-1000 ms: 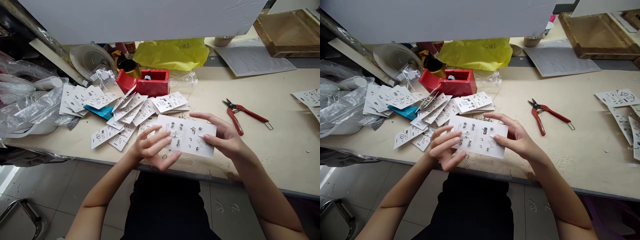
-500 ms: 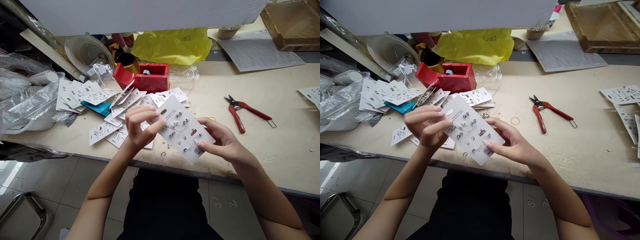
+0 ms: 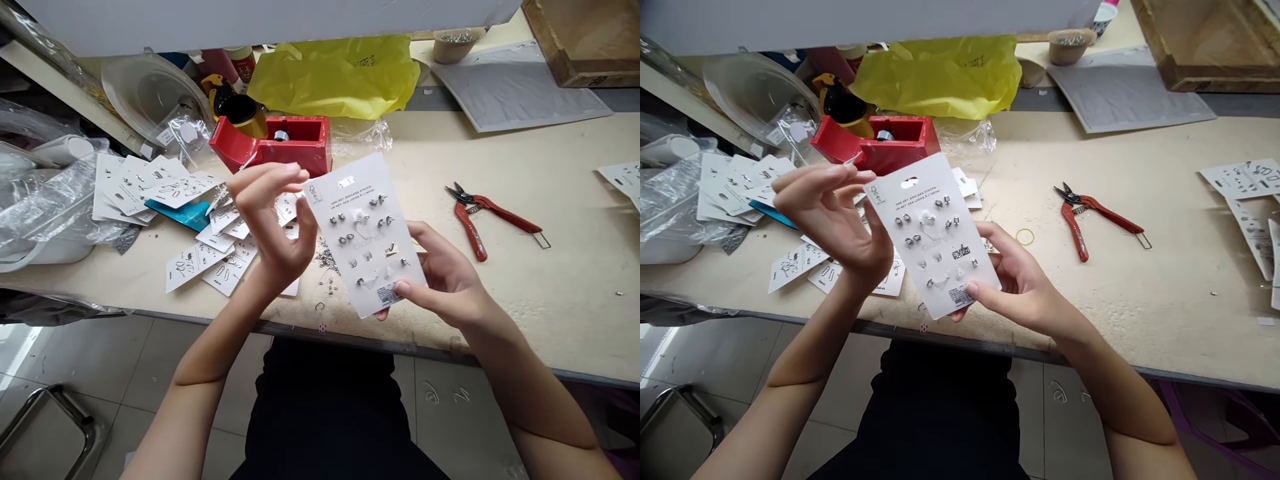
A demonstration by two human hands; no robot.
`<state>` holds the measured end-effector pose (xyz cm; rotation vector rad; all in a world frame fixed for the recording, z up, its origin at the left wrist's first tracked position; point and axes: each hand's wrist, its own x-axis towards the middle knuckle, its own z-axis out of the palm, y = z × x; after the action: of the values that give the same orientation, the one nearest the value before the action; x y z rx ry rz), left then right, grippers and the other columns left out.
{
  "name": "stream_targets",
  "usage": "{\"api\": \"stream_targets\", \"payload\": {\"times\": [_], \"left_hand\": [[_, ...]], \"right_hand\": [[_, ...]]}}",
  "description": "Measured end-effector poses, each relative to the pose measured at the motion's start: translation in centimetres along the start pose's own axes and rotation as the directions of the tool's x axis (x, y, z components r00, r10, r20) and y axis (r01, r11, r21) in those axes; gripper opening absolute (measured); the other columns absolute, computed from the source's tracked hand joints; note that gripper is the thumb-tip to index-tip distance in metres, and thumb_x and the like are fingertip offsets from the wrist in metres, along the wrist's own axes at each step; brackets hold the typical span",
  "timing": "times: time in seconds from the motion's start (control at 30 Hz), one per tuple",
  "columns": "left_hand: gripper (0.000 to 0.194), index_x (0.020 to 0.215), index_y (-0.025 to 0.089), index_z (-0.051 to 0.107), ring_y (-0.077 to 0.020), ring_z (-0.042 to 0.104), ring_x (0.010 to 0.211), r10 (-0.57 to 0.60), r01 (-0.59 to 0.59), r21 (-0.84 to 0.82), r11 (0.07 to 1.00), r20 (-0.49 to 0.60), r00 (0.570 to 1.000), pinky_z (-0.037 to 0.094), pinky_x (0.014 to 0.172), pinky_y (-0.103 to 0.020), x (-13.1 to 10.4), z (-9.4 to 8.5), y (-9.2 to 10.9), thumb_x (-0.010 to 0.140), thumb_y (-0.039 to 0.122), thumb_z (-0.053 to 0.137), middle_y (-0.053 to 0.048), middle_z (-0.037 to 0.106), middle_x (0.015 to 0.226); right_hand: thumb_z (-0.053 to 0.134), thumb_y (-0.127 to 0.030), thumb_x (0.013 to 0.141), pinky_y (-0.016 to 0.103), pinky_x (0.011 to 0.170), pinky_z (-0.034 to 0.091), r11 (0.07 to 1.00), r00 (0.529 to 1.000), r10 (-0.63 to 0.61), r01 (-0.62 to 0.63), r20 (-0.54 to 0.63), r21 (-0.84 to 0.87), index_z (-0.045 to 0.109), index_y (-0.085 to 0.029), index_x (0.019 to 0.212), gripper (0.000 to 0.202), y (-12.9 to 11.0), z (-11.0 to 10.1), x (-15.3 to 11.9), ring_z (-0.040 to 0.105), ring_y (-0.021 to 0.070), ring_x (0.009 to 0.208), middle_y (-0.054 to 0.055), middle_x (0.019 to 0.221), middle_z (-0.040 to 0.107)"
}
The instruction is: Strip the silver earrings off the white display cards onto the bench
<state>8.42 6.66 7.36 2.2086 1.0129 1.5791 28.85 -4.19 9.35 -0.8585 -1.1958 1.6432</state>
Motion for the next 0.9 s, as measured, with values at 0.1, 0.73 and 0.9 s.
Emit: {"api": "stream_targets", "payload": {"times": [0.1,0.73,0.9], "left_hand": [[0.024,0.116,0.031,0.048,-0.0126,0.061,0.095,0.035,-0.061,-0.133,0.989,-0.19,0.981,0.054,0.075,-0.031,0.3,0.5,1.0,0.098,0.047,0.049,-0.001,0.052,0.109],[0.034,0.121,0.024,0.047,-0.0122,0.064,0.073,-0.213,0.57,-0.395,0.72,0.657,0.723,0.057,0.066,-0.028,-2.8,0.9,4.0,0.096,0.046,0.055,-0.003,0.065,0.1],[0.03,0.119,0.023,0.051,-0.019,0.062,0.104,-0.176,0.478,-0.343,0.808,0.634,0.753,0.056,0.092,-0.037,-3.0,0.7,3.7,0.096,0.04,0.056,-0.007,0.061,0.114]], "right_hand": [[0.071,-0.026,0.089,0.035,0.066,0.068,1.0,0.998,-0.022,0.022,-0.051,-0.005,0.047,-0.031,0.131,0.048,0.0,0.0,-0.1,0.074,0.0182,0.077,0.0,0.1,0.07],[0.066,-0.028,0.094,0.034,0.065,0.067,0.983,0.947,-0.118,0.067,-0.3,-0.173,0.049,-0.032,0.119,0.031,1.0,1.1,0.6,0.075,0.0178,0.082,-0.001,0.1,0.071],[0.064,-0.021,0.095,0.027,0.063,0.066,0.989,0.948,-0.118,0.087,-0.294,-0.119,0.051,-0.029,0.107,0.02,1.4,1.2,0.8,0.076,0.0143,0.077,-0.004,0.087,0.073]]}}
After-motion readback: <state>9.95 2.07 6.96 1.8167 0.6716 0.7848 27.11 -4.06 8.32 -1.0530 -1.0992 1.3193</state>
